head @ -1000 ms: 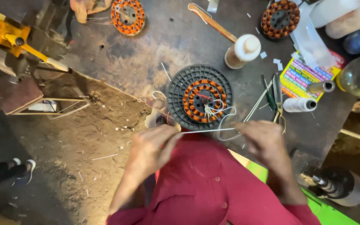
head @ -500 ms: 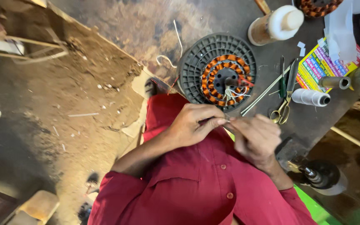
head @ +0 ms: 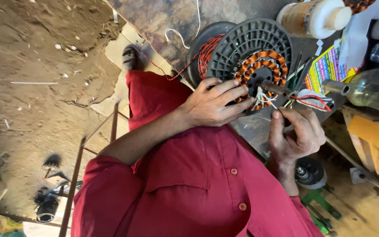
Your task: The person works on a motor stator, stripping wire ends, twisting them together, and securing them with a white tie. They use pliers and scissors to cut and adjust the wires and tie material.
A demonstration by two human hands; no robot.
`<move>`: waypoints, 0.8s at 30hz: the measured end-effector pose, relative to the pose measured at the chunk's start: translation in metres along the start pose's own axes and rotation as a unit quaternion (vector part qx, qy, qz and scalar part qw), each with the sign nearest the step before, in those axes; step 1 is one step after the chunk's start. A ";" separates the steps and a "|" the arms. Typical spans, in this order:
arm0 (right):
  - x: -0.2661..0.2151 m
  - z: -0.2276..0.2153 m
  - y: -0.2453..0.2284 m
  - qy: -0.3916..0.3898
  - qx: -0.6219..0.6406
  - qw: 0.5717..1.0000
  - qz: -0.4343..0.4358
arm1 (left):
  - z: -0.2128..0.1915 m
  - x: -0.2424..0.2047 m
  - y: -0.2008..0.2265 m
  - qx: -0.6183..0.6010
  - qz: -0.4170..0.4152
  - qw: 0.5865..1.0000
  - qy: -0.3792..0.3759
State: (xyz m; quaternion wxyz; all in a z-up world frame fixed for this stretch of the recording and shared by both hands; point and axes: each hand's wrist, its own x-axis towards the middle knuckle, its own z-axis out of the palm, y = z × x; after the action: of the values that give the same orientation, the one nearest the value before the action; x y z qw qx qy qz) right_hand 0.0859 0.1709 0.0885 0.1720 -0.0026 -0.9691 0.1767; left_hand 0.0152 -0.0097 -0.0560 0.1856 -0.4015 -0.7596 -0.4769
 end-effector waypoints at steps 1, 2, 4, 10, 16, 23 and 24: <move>0.001 0.000 -0.001 -0.011 -0.017 1.000 -0.003 | 0.001 -0.001 -0.001 0.000 -0.001 1.000 0.003; 0.001 0.002 -0.002 -0.017 -0.021 1.000 -0.007 | 0.002 -0.002 -0.002 0.001 0.000 1.000 0.006; 0.001 0.002 -0.002 -0.030 -0.027 0.999 -0.016 | 0.004 -0.004 -0.003 0.001 0.002 1.000 0.012; 0.001 0.007 0.001 -0.055 -0.030 0.998 -0.019 | 0.005 -0.005 -0.004 -0.017 0.001 1.000 0.002; 0.002 0.005 -0.002 -0.071 -0.040 0.996 -0.023 | 0.007 -0.006 -0.003 -0.016 0.001 1.000 0.003; 0.007 0.012 0.000 -0.099 -0.065 0.993 -0.027 | 0.009 -0.007 -0.004 -0.026 0.004 0.999 0.021; 0.007 0.017 0.002 -0.100 -0.072 0.992 -0.036 | 0.008 -0.007 -0.005 -0.030 0.006 0.999 0.025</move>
State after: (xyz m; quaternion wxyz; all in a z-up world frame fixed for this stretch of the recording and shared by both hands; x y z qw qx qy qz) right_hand 0.0731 0.1673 0.0757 0.0800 0.0380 -0.9911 0.0995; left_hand 0.0164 -0.0070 -0.0675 0.1949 -0.3994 -0.7378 -0.5081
